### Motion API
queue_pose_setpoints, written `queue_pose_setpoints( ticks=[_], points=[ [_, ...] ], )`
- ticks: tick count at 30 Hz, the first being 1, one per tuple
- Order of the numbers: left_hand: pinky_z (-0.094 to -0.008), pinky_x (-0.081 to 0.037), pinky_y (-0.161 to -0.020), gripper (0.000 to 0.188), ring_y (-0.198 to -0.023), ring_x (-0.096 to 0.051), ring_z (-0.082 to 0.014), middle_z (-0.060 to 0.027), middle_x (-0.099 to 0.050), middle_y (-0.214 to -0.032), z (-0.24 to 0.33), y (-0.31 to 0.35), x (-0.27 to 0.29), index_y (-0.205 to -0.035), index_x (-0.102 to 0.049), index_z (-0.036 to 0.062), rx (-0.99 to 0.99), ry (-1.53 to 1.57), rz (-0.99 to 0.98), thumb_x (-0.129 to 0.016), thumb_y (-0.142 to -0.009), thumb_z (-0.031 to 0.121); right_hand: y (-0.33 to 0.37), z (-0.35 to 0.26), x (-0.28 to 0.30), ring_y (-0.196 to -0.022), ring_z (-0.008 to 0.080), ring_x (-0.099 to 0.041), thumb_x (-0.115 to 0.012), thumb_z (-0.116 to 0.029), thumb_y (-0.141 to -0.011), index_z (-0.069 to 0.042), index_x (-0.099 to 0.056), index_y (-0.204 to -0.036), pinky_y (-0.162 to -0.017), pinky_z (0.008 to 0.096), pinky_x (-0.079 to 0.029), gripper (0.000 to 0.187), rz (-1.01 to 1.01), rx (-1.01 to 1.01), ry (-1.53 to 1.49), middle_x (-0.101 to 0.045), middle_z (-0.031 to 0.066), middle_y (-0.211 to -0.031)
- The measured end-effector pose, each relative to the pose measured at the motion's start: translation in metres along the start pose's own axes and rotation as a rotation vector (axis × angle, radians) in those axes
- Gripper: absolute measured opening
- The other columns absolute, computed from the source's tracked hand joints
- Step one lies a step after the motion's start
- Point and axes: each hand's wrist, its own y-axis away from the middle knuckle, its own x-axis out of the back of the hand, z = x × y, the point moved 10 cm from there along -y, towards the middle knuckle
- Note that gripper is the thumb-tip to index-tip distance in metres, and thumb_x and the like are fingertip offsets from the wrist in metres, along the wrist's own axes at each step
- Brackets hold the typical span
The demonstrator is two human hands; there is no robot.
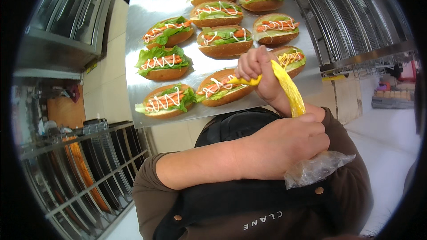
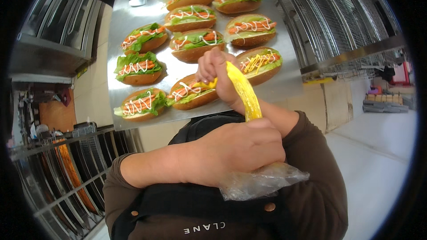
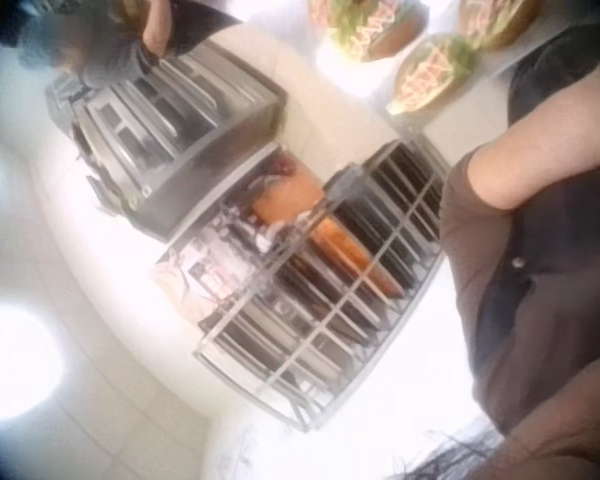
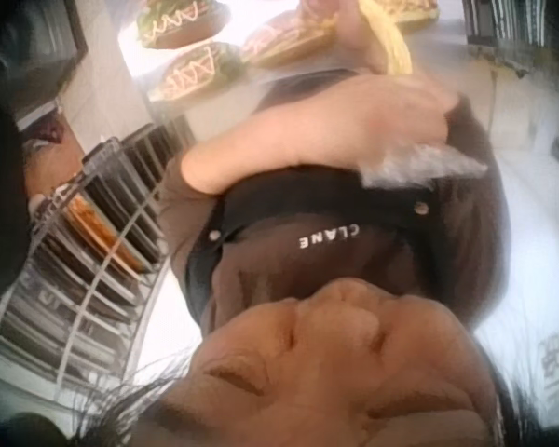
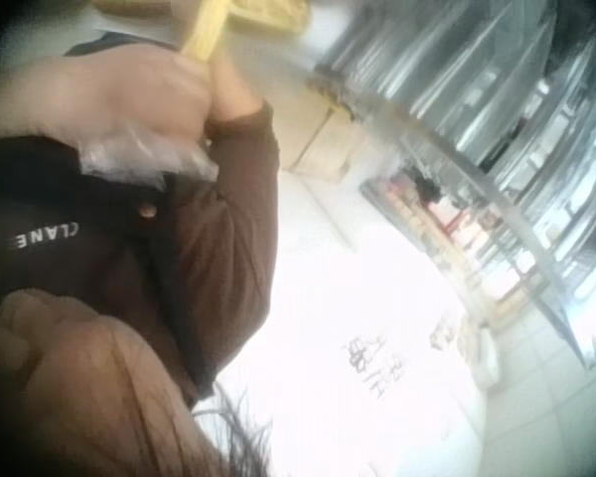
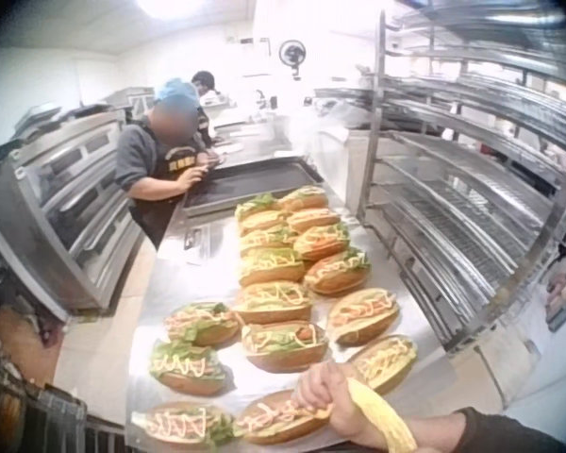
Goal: The person assembles hot dogs by piping white sauce onto buns containing sausages and lettuce, then pipes yellow sauce onto the same buns. The person briefly moves to a small stove to stir a pan before returning to finish the hot dogs.
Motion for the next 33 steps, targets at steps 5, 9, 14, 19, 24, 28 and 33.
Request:
queue_pose_setpoints(
  ticks=[5,9,14,19,24,28,33],
  points=[
    [-0.0357,-0.049,-0.068,0.017,-0.089,-0.054,-0.0265,-0.0076,-0.051,-0.087,0.001,0.015,0.012,-0.093,-0.057,0.0069,0.072,-0.156,0.115,-0.063,-0.079,0.012,-0.006,0.027,-0.044,-0.055,0.0122,-0.038,-0.029,-0.043,-0.105,-0.011,-0.035,-0.064,-0.064,0.0287,-0.042,0.052,-0.175,-0.061,0.005,-0.037,0.0000,-0.057],
    [-0.0360,-0.049,-0.067,0.018,-0.086,-0.055,-0.0270,-0.0072,-0.052,-0.086,0.003,0.030,0.021,-0.091,-0.057,0.0067,0.116,-0.191,0.206,-0.065,-0.075,0.010,-0.007,0.042,-0.060,-0.055,0.0121,-0.038,-0.031,-0.043,-0.105,-0.010,-0.036,-0.064,-0.064,0.0283,-0.042,0.052,-0.237,-0.059,-0.022,-0.037,0.0003,-0.057],
    [-0.0363,-0.049,-0.066,0.020,-0.082,-0.056,-0.0268,-0.0067,-0.054,-0.085,0.006,0.035,0.030,-0.090,-0.057,0.0062,0.109,-0.217,0.268,-0.066,-0.073,0.009,-0.001,0.059,-0.068,-0.054,0.0120,-0.037,-0.033,-0.040,-0.105,-0.009,-0.037,-0.064,-0.059,0.0277,-0.040,0.051,-0.262,-0.117,-0.034,-0.036,0.0004,-0.057],
    [-0.0374,-0.049,-0.068,0.021,-0.089,-0.054,-0.0287,-0.0104,-0.052,-0.087,0.007,0.039,0.033,-0.087,-0.052,0.0049,0.120,-0.237,0.257,-0.064,-0.070,0.004,-0.011,0.056,-0.069,-0.054,0.0115,-0.035,-0.034,-0.040,-0.105,-0.008,-0.038,-0.065,-0.055,0.0255,-0.036,0.051,-0.299,-0.032,0.076,-0.036,0.0005,-0.058],
    [-0.0374,-0.049,-0.068,0.021,-0.089,-0.054,-0.0290,-0.0104,-0.052,-0.087,0.005,0.040,0.036,-0.086,-0.052,0.0051,0.096,-0.225,0.276,-0.064,-0.069,0.003,-0.019,0.051,-0.057,-0.053,0.0112,-0.035,-0.032,-0.039,-0.105,-0.008,-0.036,-0.065,-0.053,0.0252,-0.034,0.051,-0.257,-0.097,0.076,-0.036,0.0010,-0.056],
    [-0.0371,-0.049,-0.069,0.021,-0.089,-0.054,-0.0289,-0.0098,-0.053,-0.087,0.007,0.036,0.031,-0.085,-0.051,0.0055,0.059,-0.210,0.231,-0.065,-0.069,0.003,-0.014,0.038,-0.051,-0.052,0.0114,-0.035,-0.031,-0.043,-0.105,-0.009,-0.034,-0.064,-0.052,0.0253,-0.034,0.053,-0.280,-0.143,0.147,-0.036,0.0010,-0.056],
    [-0.0367,-0.049,-0.069,0.022,-0.089,-0.053,-0.0285,-0.0093,-0.053,-0.087,0.008,0.031,0.029,-0.085,-0.051,0.0057,0.032,-0.169,0.218,-0.065,-0.068,0.003,-0.022,0.027,-0.039,-0.051,0.0116,-0.034,-0.033,-0.044,-0.104,-0.009,-0.034,-0.063,-0.051,0.0252,-0.033,0.053,-0.258,-0.133,0.082,-0.035,0.0005,-0.056]
  ],
)
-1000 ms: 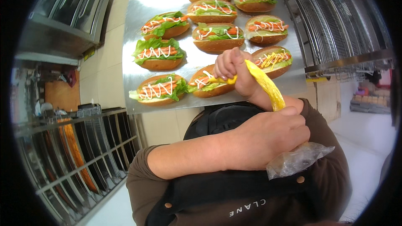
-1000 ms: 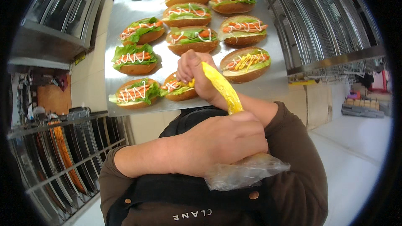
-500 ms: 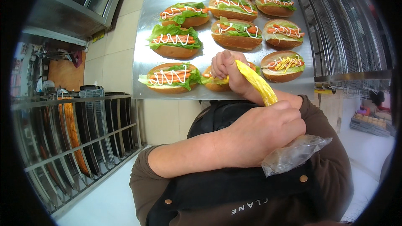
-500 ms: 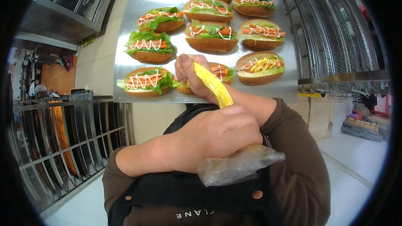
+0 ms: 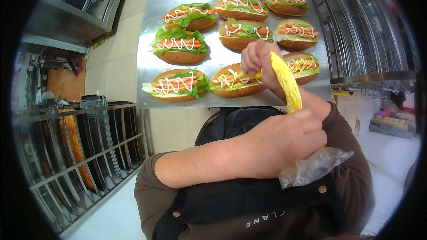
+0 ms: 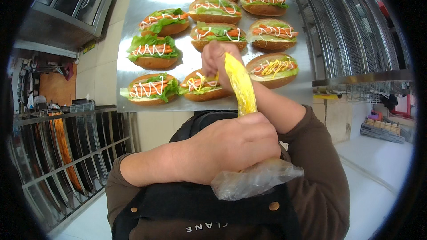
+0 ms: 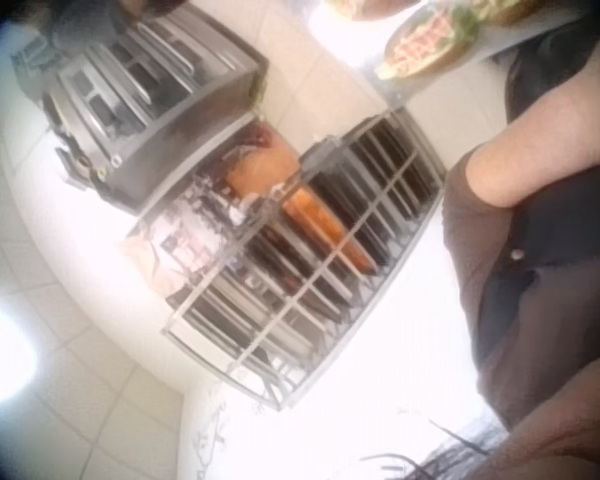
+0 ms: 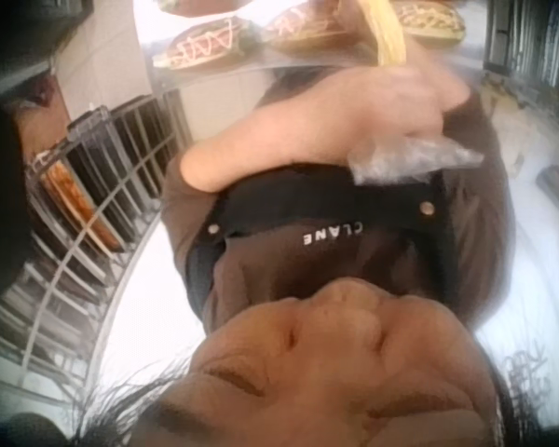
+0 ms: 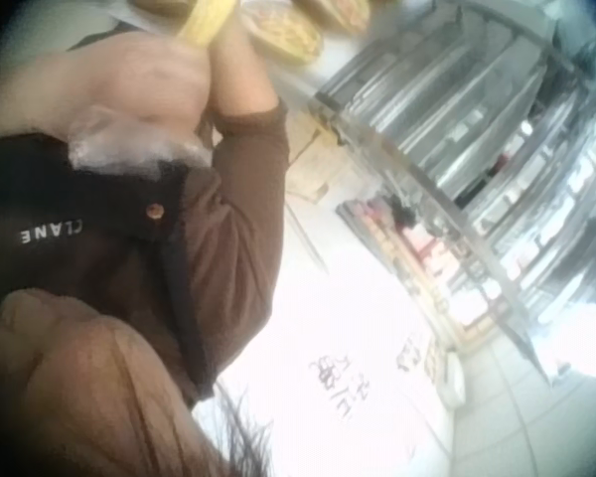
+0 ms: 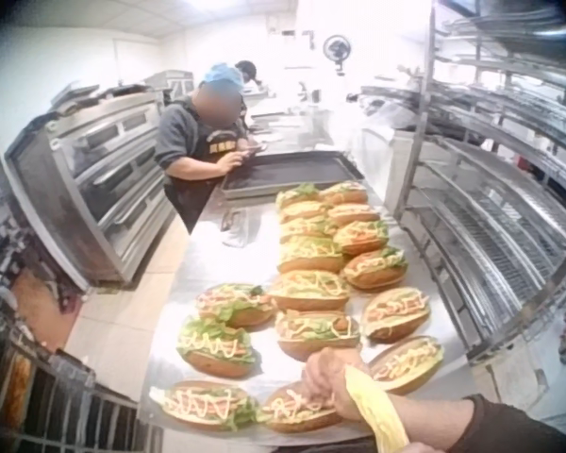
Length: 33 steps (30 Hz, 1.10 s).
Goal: The person assembles hot dogs by piping white sauce onto buns containing sausages and lettuce, then pipes yellow sauce onto the same buns. The person briefly moves to a small stove to stir a pan before returning to finish the hot dogs.
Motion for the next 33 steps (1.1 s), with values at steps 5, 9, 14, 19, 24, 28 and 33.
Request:
queue_pose_setpoints(
  ticks=[5,9,14,19,24,28,33],
  points=[
    [-0.0377,-0.049,-0.069,0.022,-0.088,-0.053,-0.0287,-0.0090,-0.052,-0.086,0.000,-0.005,-0.005,-0.086,-0.051,0.0061,-0.017,0.012,-0.016,-0.064,-0.068,0.003,0.009,-0.018,0.033,-0.050,0.0113,-0.033,-0.034,-0.042,-0.104,-0.010,-0.034,-0.062,-0.049,0.0260,-0.032,0.053,0.215,0.117,0.192,-0.033,0.0002,-0.054],
    [-0.0382,-0.049,-0.069,0.022,-0.089,-0.052,-0.0293,-0.0092,-0.051,-0.086,-0.001,-0.007,-0.014,-0.086,-0.050,0.0062,-0.002,0.051,-0.102,-0.064,-0.069,0.004,0.015,-0.014,0.029,-0.050,0.0113,-0.034,-0.035,-0.044,-0.104,-0.010,-0.034,-0.061,-0.049,0.0260,-0.032,0.054,0.101,0.062,0.058,-0.033,-0.0001,-0.055],
    [-0.0382,-0.048,-0.071,0.023,-0.090,-0.052,-0.0298,-0.0098,-0.051,-0.088,-0.003,-0.012,-0.018,-0.087,-0.051,0.0058,0.012,0.078,-0.113,-0.064,-0.069,0.005,0.029,-0.023,0.054,-0.050,0.0110,-0.034,-0.035,-0.046,-0.103,-0.010,-0.033,-0.061,-0.049,0.0252,-0.032,0.056,0.277,0.083,0.120,-0.033,0.0005,-0.054],
    [-0.0371,-0.049,-0.071,0.017,-0.089,-0.053,-0.0277,-0.0082,-0.051,-0.088,-0.005,-0.016,-0.024,-0.090,-0.054,0.0069,0.023,0.075,-0.153,-0.064,-0.076,0.011,0.037,-0.020,0.054,-0.050,0.0109,-0.034,-0.034,-0.048,-0.102,-0.010,-0.033,-0.061,-0.049,0.0246,-0.033,0.056,0.193,0.039,0.089,-0.033,0.0003,-0.055],
    [-0.0368,-0.049,-0.071,0.017,-0.088,-0.054,-0.0277,-0.0077,-0.051,-0.088,-0.007,-0.017,-0.034,-0.091,-0.056,0.0071,0.036,0.061,-0.222,-0.064,-0.078,0.014,0.043,-0.015,0.037,-0.050,0.0120,-0.034,-0.036,-0.043,-0.104,-0.011,-0.036,-0.062,-0.048,0.0254,-0.032,0.053,0.002,0.028,0.121,-0.034,0.0001,-0.055],
    [-0.0367,-0.048,-0.071,0.018,-0.088,-0.054,-0.0279,-0.0076,-0.051,-0.088,-0.006,-0.020,-0.029,-0.091,-0.055,0.0064,0.010,0.066,-0.192,-0.064,-0.076,0.011,0.040,-0.051,0.078,-0.052,0.0112,-0.035,-0.039,-0.040,-0.104,-0.011,-0.035,-0.066,-0.055,0.0280,-0.038,0.048,0.393,0.337,-0.046,-0.034,-0.0001,-0.058],
    [-0.0385,-0.049,-0.070,0.015,-0.087,-0.052,-0.0288,-0.0097,-0.052,-0.085,0.001,-0.011,-0.002,-0.082,-0.049,0.0053,-0.005,-0.026,-0.011,-0.061,-0.072,0.006,-0.019,-0.035,-0.001,-0.053,0.0112,-0.034,-0.036,-0.040,-0.105,-0.010,-0.033,-0.067,-0.057,0.0275,-0.038,0.048,0.048,0.246,-0.148,-0.033,-0.0005,-0.058]
  ],
)
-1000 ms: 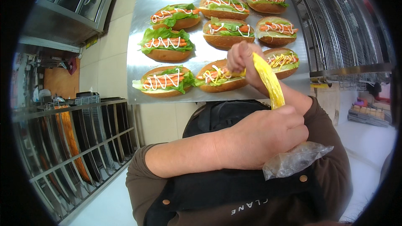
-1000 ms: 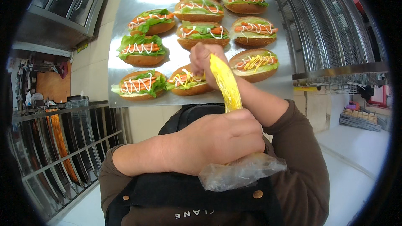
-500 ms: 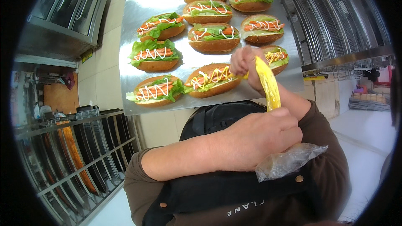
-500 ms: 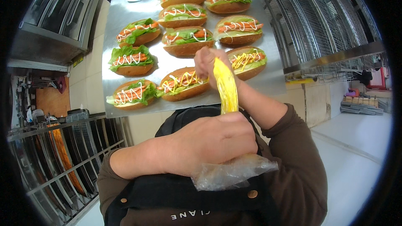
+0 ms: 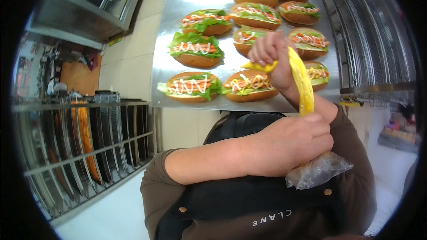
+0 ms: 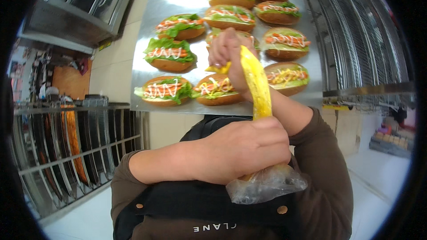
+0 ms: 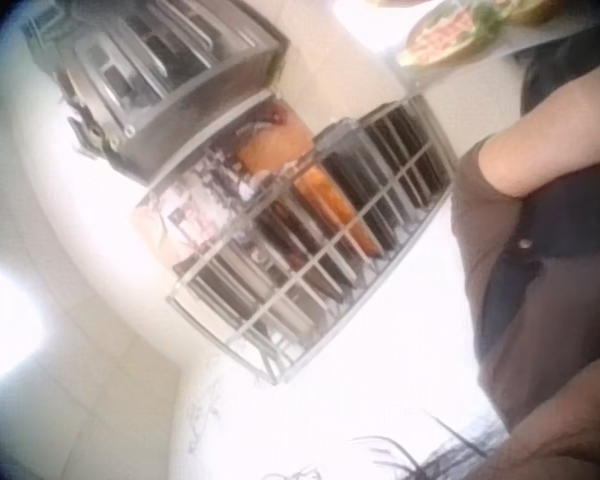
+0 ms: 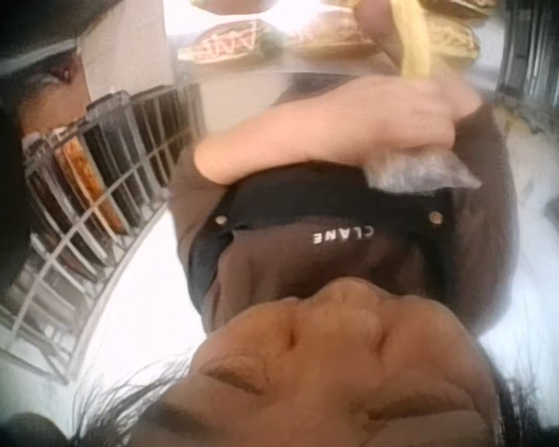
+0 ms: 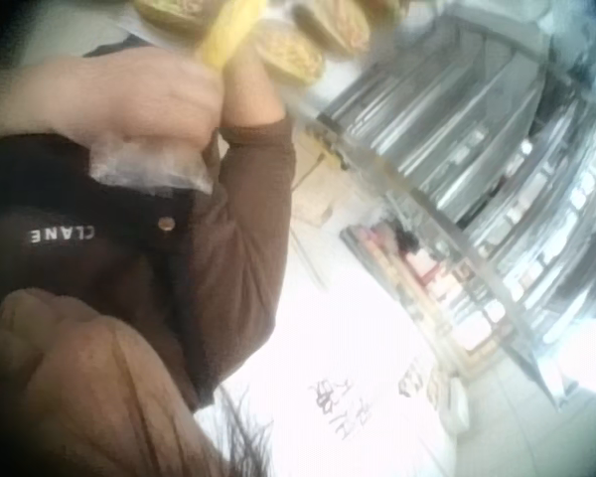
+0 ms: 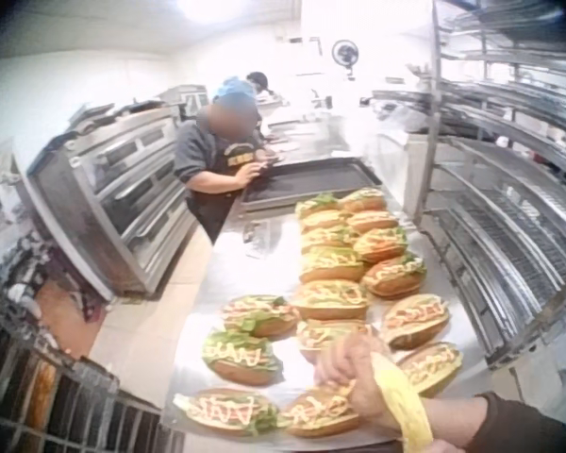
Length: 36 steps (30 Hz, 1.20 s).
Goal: The person assembles hot dogs by piping white sauce onto buns containing sausages and lettuce, then pipes yellow sauce onto the same buns. The person briefly moves to a small stove to stir a pan before returning to finish the hot dogs.
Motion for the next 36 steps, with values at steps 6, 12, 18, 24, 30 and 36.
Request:
queue_pose_setpoints(
  ticks=[6,12,18,24,30,36],
  points=[
    [-0.0364,-0.048,-0.065,0.019,-0.078,-0.053,-0.0275,-0.0076,-0.049,-0.081,0.010,0.045,0.051,-0.086,-0.053,0.0050,0.054,-0.227,0.175,-0.062,-0.070,0.005,-0.022,0.066,-0.097,-0.054,0.0114,-0.036,-0.029,-0.041,-0.105,-0.011,-0.035,-0.065,-0.061,0.0277,-0.041,0.051,-0.139,-0.117,-0.011,-0.035,-0.0003,-0.057],
    [-0.0364,-0.048,-0.061,0.018,-0.075,-0.053,-0.0271,-0.0071,-0.048,-0.079,0.021,0.089,0.100,-0.086,-0.053,0.0057,0.019,-0.242,0.248,-0.062,-0.070,0.005,-0.031,0.117,-0.138,-0.054,0.0111,-0.035,-0.034,-0.035,-0.106,-0.010,-0.035,-0.065,-0.058,0.0276,-0.040,0.048,-0.186,-0.160,0.047,-0.035,0.0005,-0.058],
    [-0.0356,-0.048,-0.061,0.019,-0.080,-0.054,-0.0261,-0.0064,-0.049,-0.082,0.014,0.116,0.114,-0.088,-0.053,0.0070,0.016,-0.103,0.068,-0.062,-0.071,0.005,-0.026,0.101,-0.084,-0.050,0.0110,-0.031,-0.035,-0.036,-0.105,-0.011,-0.035,-0.064,-0.054,0.0261,-0.035,0.048,0.091,-0.133,0.155,-0.033,0.0004,-0.056],
    [-0.0349,-0.049,-0.060,0.014,-0.080,-0.055,-0.0248,-0.0075,-0.051,-0.079,0.014,0.121,0.114,-0.080,-0.051,0.0058,-0.053,0.008,-0.123,-0.063,-0.072,0.008,0.006,0.081,-0.057,-0.049,0.0119,-0.035,-0.037,-0.046,-0.103,-0.009,-0.034,-0.060,-0.052,0.0267,-0.037,0.056,0.287,-0.136,0.239,-0.033,0.0009,-0.054],
    [-0.0338,-0.049,-0.060,0.014,-0.080,-0.054,-0.0237,-0.0069,-0.052,-0.079,0.020,0.126,0.109,-0.078,-0.051,0.0064,-0.121,0.064,-0.198,-0.063,-0.072,0.009,0.025,0.085,-0.063,-0.051,0.0099,-0.034,-0.038,-0.047,-0.102,-0.009,-0.035,-0.062,-0.051,0.0242,-0.034,0.055,0.308,-0.167,0.311,-0.034,-0.0002,-0.056],
    [-0.0342,-0.050,-0.059,0.015,-0.080,-0.054,-0.0239,-0.0069,-0.051,-0.080,0.019,0.134,0.115,-0.078,-0.050,0.0067,-0.123,0.035,-0.138,-0.062,-0.071,0.010,0.004,0.104,-0.080,-0.050,0.0097,-0.031,-0.035,-0.041,-0.104,-0.008,-0.034,-0.064,-0.049,0.0242,-0.029,0.052,0.235,-0.085,0.462,-0.034,0.0004,-0.056]
  ],
)
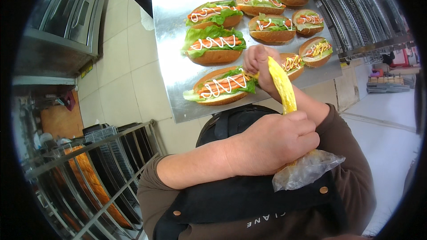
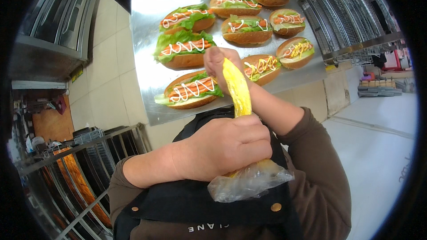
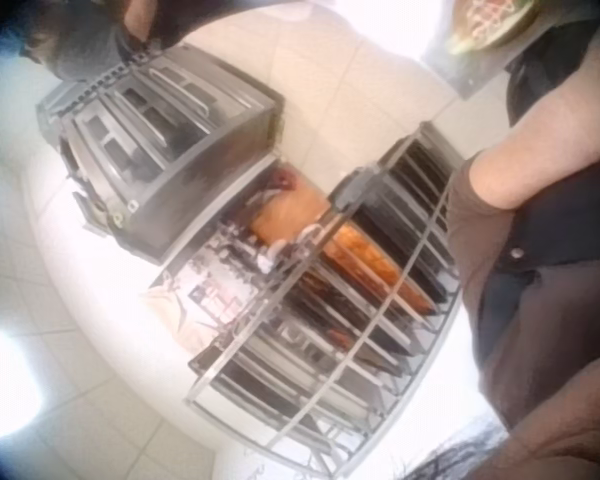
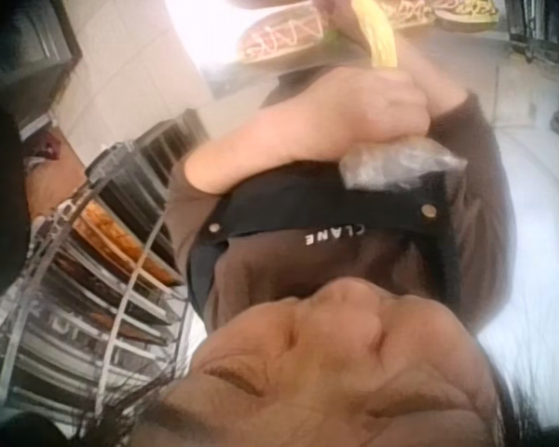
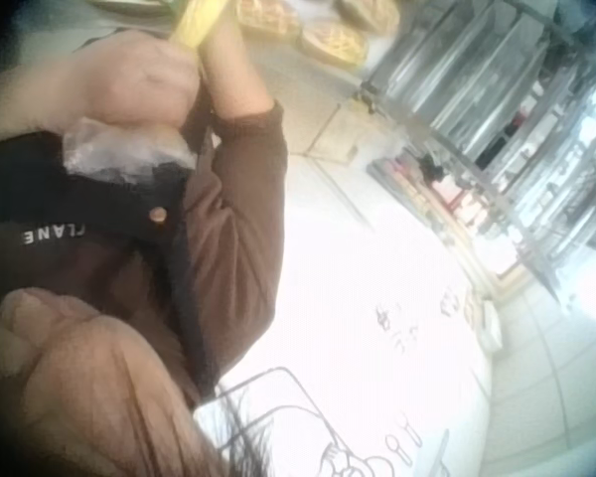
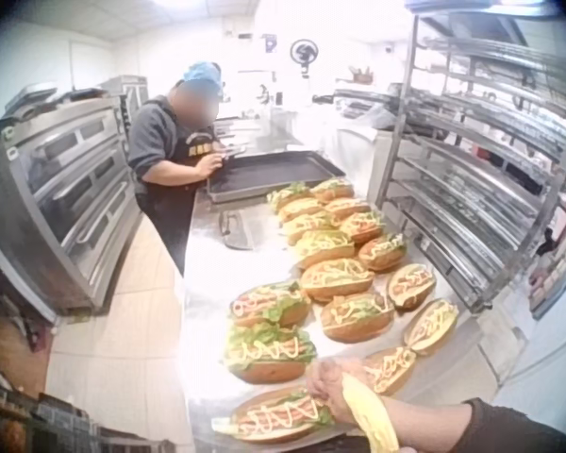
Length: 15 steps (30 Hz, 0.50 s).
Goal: The person assembles hot dogs by piping white sauce onto buns containing sausages and lettuce, then pipes yellow sauce onto the same buns. The person briefly moves to a small stove to stir a pan before returning to finish the hot dogs.
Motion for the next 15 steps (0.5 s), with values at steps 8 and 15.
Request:
queue_pose_setpoints(
  ticks=[8,15],
  points=[
    [-0.0324,-0.048,-0.061,0.016,-0.081,-0.054,-0.0237,-0.0053,-0.049,-0.083,0.005,0.005,-0.001,-0.086,-0.054,0.0081,0.022,0.025,-0.033,-0.062,-0.073,0.011,0.014,0.004,-0.013,-0.051,0.0105,-0.031,-0.032,-0.043,-0.105,-0.009,-0.033,-0.064,-0.051,0.0246,-0.032,0.052,-0.070,-0.182,-0.179,-0.033,0.0006,-0.055],
    [-0.0331,-0.048,-0.061,0.017,-0.080,-0.054,-0.0240,-0.0058,-0.049,-0.083,0.004,0.005,0.006,-0.086,-0.054,0.0080,0.022,-0.006,0.047,-0.062,-0.072,0.011,-0.003,-0.001,-0.015,-0.050,0.0106,-0.031,-0.032,-0.044,-0.104,-0.009,-0.034,-0.064,-0.050,0.0248,-0.032,0.053,-0.033,-0.038,-0.066,-0.034,0.0006,-0.055]
  ],
)
